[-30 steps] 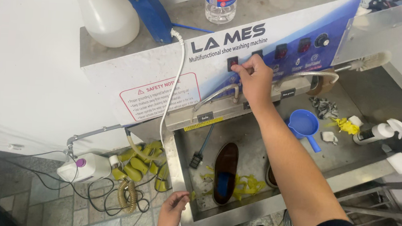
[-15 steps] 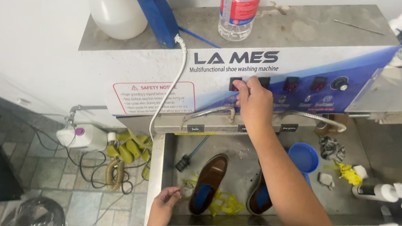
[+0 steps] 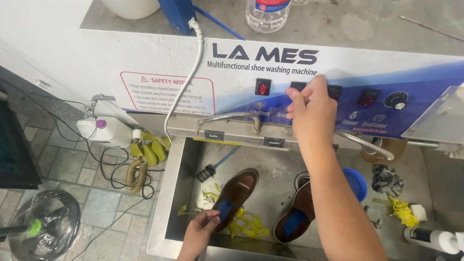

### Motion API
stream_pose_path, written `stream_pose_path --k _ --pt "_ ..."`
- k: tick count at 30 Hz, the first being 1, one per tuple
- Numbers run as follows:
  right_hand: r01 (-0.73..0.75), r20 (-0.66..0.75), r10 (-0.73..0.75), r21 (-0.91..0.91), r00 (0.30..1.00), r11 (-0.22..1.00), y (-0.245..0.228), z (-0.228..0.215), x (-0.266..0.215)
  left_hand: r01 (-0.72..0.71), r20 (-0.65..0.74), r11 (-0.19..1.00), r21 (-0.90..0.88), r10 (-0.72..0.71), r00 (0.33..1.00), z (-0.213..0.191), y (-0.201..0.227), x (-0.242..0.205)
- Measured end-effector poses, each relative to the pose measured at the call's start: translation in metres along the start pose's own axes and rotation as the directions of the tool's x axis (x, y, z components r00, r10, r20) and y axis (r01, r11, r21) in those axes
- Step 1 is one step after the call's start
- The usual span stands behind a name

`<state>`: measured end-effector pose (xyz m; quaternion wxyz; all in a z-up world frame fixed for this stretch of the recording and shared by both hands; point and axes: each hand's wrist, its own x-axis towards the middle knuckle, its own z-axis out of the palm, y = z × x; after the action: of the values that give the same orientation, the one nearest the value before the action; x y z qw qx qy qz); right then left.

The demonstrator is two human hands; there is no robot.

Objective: The person washes a pair of brown shoes in a sink using a blue scoop to pour water and a brush to scrub the soles. They also operate a multifunctional shoe washing machine, adjusting controls and connecting a power cord.

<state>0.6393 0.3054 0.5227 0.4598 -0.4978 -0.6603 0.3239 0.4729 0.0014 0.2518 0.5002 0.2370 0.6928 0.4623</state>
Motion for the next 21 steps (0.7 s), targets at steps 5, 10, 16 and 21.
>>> stream_pose_path --k 5,10,16,21 --pt "-0.100 -0.014 0.100 0.037 0.995 0.994 -0.005 0.001 0.005 0.049 -0.017 0.972 0.228 -0.047 0.999 -0.014 0.025 0.005" --pt "-0.129 -0.045 0.130 0.029 0.990 0.991 -0.009 0.002 0.009 0.057 0.010 0.968 0.244 -0.062 0.998 -0.032 0.027 0.012" --pt "-0.083 -0.060 0.079 -0.061 0.995 0.995 -0.009 -0.002 0.008 0.028 0.088 0.950 0.310 -0.058 0.994 -0.043 0.012 0.020" --pt "-0.020 -0.118 0.005 -0.128 0.993 0.992 -0.006 -0.010 -0.005 0.009 0.089 0.938 0.347 -0.042 0.995 -0.047 0.008 0.026"
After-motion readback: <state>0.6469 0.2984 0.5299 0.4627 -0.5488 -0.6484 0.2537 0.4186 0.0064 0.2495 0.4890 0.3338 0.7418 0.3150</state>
